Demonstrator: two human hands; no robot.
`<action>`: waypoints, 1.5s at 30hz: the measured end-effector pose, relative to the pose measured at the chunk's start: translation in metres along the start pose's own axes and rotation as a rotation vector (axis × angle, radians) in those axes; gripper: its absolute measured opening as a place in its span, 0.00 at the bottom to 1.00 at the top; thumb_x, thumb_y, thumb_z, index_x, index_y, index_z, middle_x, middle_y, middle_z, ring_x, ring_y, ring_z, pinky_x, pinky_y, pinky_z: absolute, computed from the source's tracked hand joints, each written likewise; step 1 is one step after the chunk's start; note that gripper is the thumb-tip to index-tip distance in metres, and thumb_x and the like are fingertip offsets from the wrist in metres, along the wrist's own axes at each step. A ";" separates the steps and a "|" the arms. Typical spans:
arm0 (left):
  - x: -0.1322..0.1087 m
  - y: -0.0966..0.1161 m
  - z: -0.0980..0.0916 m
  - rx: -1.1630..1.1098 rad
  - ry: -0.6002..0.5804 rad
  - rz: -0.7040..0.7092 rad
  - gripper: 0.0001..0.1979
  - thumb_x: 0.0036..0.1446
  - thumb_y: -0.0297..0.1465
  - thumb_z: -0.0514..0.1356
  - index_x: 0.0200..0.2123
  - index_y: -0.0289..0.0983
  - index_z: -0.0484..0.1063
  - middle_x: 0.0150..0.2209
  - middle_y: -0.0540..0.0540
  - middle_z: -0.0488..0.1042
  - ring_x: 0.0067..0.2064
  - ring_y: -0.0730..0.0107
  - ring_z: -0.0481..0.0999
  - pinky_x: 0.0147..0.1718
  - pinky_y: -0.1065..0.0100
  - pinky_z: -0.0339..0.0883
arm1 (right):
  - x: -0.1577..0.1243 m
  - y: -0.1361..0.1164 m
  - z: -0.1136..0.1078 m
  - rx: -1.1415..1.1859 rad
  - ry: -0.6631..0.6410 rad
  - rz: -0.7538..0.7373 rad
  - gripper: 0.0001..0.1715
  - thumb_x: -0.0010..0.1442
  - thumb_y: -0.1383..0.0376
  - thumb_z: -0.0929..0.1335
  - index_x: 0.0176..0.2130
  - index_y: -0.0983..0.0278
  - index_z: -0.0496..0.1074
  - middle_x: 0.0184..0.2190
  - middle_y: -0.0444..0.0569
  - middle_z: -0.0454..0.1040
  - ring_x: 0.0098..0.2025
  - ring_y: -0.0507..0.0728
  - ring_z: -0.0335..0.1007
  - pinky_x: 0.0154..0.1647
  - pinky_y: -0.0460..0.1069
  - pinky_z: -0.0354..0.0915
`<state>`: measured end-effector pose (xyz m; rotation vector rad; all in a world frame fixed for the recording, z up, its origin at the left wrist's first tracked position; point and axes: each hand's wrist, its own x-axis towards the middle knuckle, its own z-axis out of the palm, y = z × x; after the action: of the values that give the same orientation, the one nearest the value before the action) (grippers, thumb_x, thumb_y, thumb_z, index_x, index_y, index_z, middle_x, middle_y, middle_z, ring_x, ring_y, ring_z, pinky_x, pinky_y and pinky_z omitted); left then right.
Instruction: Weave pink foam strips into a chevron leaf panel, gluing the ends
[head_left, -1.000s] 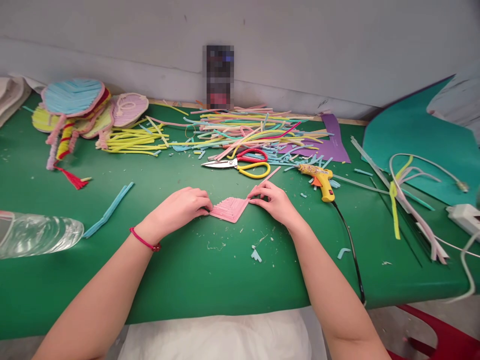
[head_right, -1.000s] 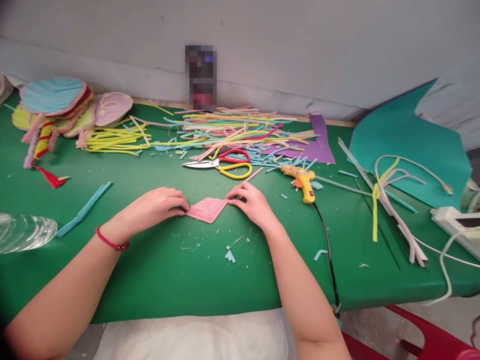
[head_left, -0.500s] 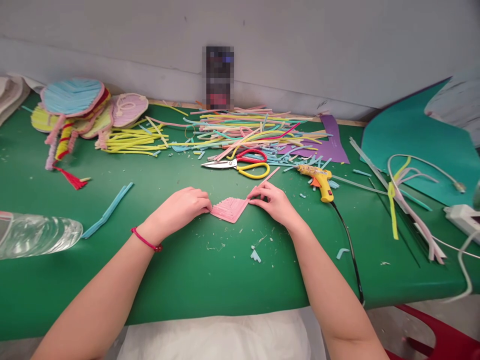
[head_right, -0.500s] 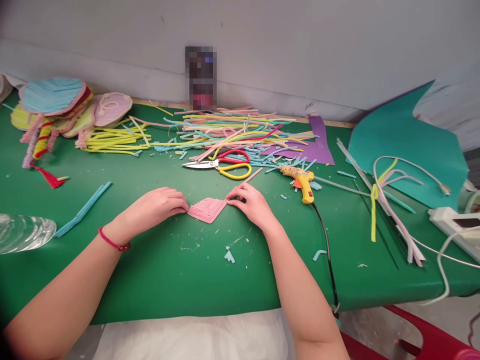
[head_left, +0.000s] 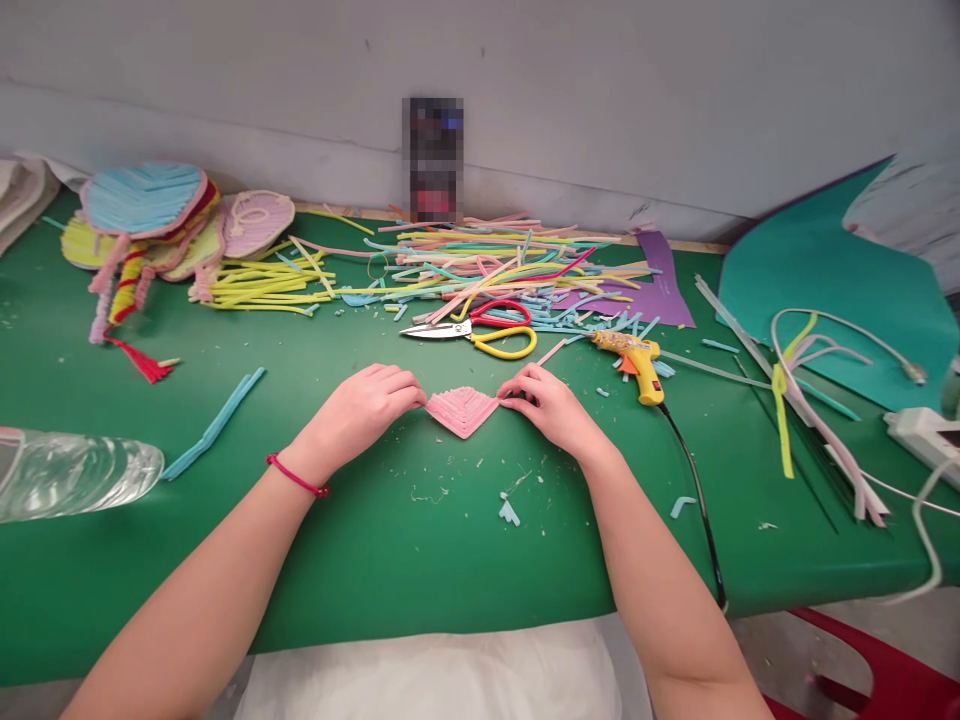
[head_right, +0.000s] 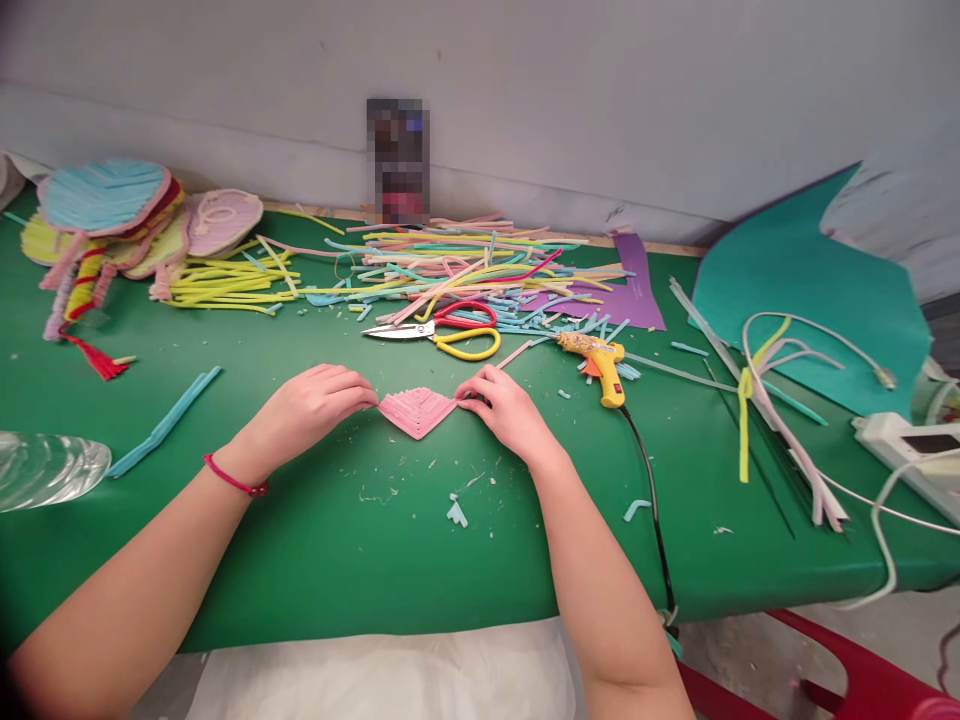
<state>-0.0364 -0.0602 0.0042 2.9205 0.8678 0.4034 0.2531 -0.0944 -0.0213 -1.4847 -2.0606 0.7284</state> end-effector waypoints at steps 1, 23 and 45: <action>0.000 -0.001 0.002 0.006 0.002 -0.002 0.14 0.66 0.26 0.46 0.39 0.38 0.72 0.39 0.45 0.75 0.39 0.67 0.71 0.41 0.64 0.62 | 0.000 0.000 0.000 -0.007 0.003 0.003 0.08 0.62 0.62 0.65 0.38 0.58 0.75 0.35 0.46 0.67 0.36 0.53 0.66 0.37 0.49 0.64; 0.002 -0.007 0.006 -0.007 -0.046 -0.013 0.15 0.67 0.30 0.46 0.37 0.38 0.73 0.38 0.45 0.77 0.38 0.67 0.73 0.39 0.65 0.62 | 0.000 0.005 0.001 0.015 0.018 0.004 0.06 0.61 0.63 0.66 0.36 0.58 0.74 0.34 0.45 0.67 0.33 0.52 0.65 0.36 0.48 0.62; 0.001 -0.009 0.013 -0.008 0.006 0.001 0.16 0.67 0.31 0.46 0.36 0.38 0.73 0.37 0.47 0.76 0.36 0.68 0.72 0.37 0.66 0.62 | 0.001 0.005 -0.001 0.053 0.036 -0.020 0.09 0.62 0.63 0.66 0.39 0.59 0.76 0.34 0.46 0.68 0.33 0.52 0.66 0.35 0.47 0.63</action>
<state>-0.0372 -0.0518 -0.0090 2.9136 0.8639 0.4150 0.2569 -0.0916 -0.0239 -1.4363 -2.0109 0.7369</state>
